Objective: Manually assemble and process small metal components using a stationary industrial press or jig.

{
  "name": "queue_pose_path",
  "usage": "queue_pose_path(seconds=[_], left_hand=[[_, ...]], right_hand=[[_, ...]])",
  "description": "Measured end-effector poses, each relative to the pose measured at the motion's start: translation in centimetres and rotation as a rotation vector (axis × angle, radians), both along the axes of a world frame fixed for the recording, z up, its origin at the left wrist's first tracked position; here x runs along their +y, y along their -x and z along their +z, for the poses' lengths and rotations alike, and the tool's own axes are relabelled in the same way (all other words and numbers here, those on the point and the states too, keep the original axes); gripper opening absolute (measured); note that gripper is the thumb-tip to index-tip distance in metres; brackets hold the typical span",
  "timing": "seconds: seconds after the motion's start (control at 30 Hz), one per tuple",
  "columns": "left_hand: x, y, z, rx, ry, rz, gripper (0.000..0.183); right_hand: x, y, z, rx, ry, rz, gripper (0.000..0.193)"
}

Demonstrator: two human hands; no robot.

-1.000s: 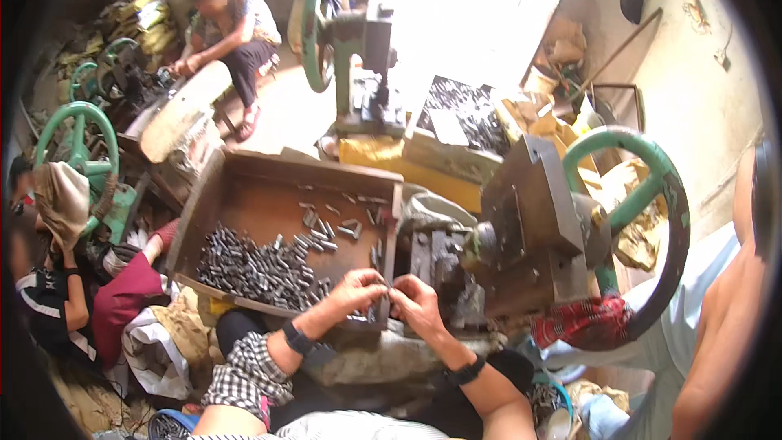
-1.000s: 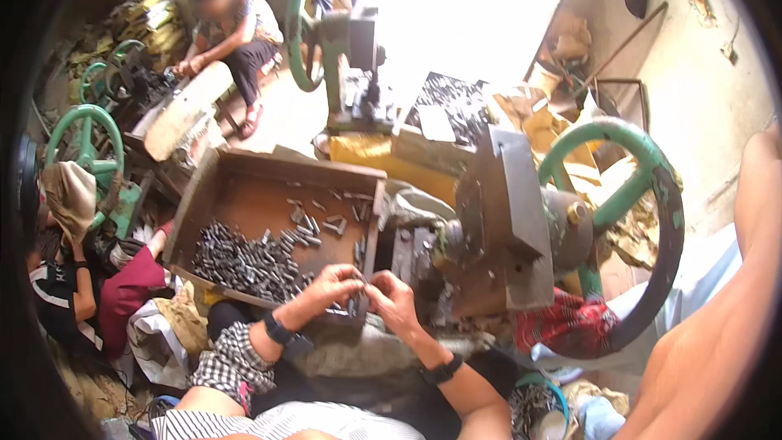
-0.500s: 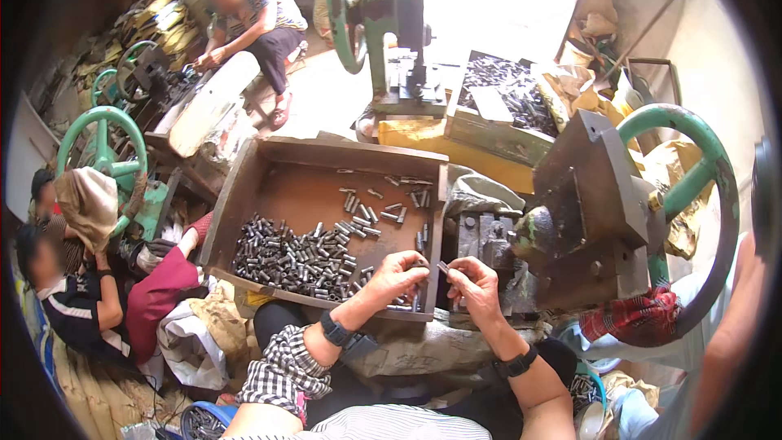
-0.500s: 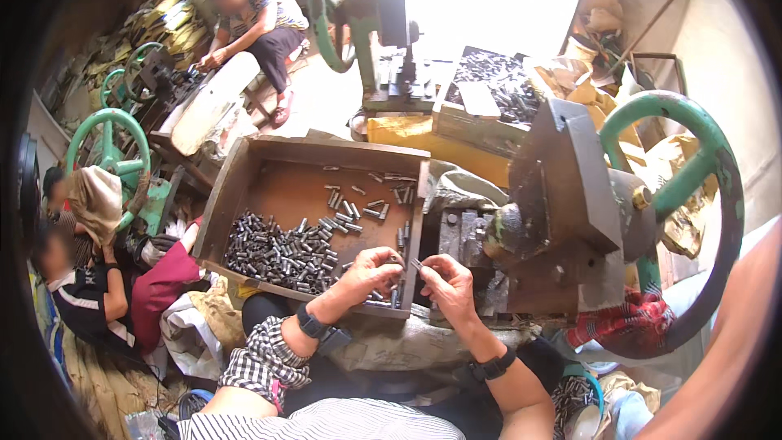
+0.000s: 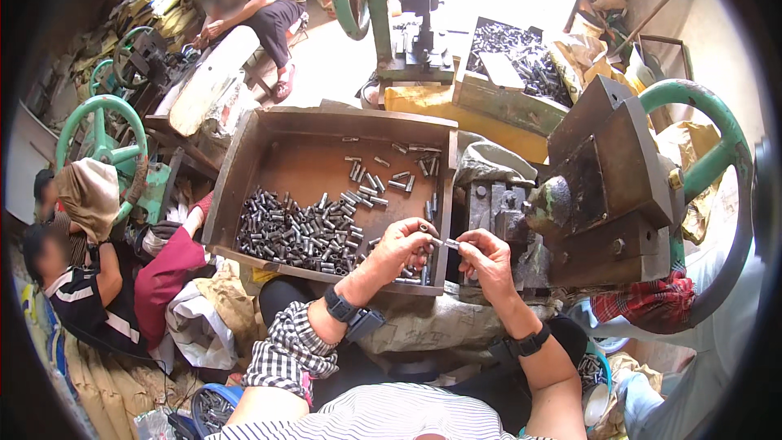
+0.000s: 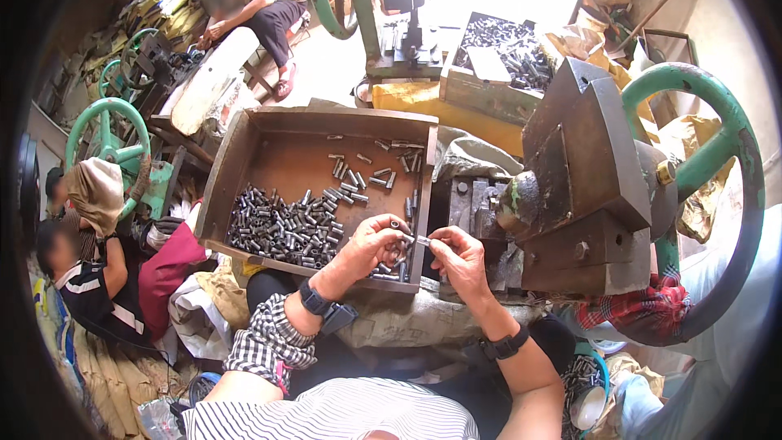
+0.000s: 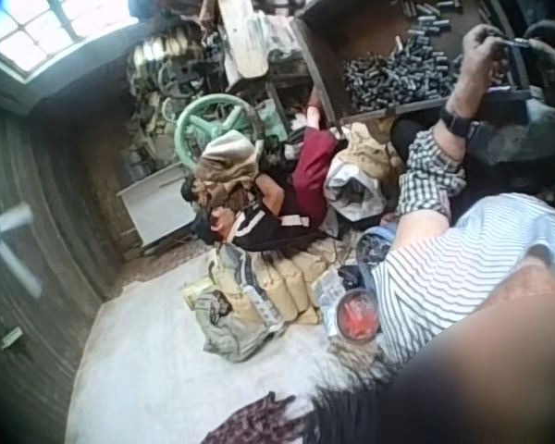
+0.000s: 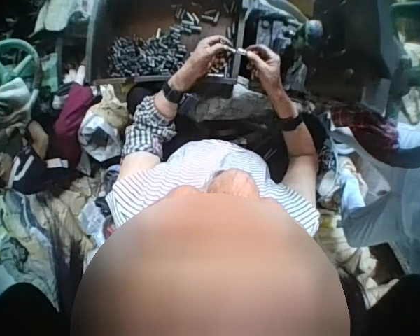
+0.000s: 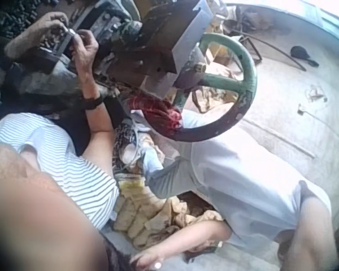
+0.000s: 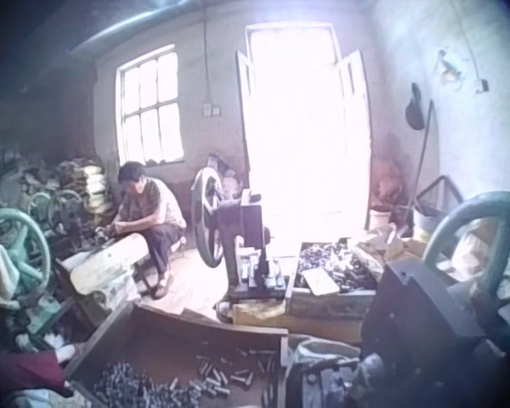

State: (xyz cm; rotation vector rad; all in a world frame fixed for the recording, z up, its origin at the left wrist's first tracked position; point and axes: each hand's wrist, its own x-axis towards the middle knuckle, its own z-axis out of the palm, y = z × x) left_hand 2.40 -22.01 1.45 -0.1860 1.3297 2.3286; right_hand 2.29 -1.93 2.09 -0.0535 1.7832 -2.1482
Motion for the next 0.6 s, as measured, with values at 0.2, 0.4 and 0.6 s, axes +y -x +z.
queue_pose_path(seconds=[0.2, 0.4, 0.6], left_hand=[[0.1, -0.2, -0.8, -0.024, -0.067, 0.005, 0.010], [0.5, 0.0, -0.2, -0.060, -0.062, 0.010, 0.011], [0.6, 0.2, -1.0, -0.060, -0.081, 0.003, 0.009]], right_hand=[[-0.2, 0.0, -0.1, -0.003, 0.004, 0.003, 0.010], [-0.1, 0.0, -0.4, -0.022, 0.017, -0.010, 0.010], [0.0, 0.3, -0.9, -0.060, 0.090, -0.031, 0.010]])
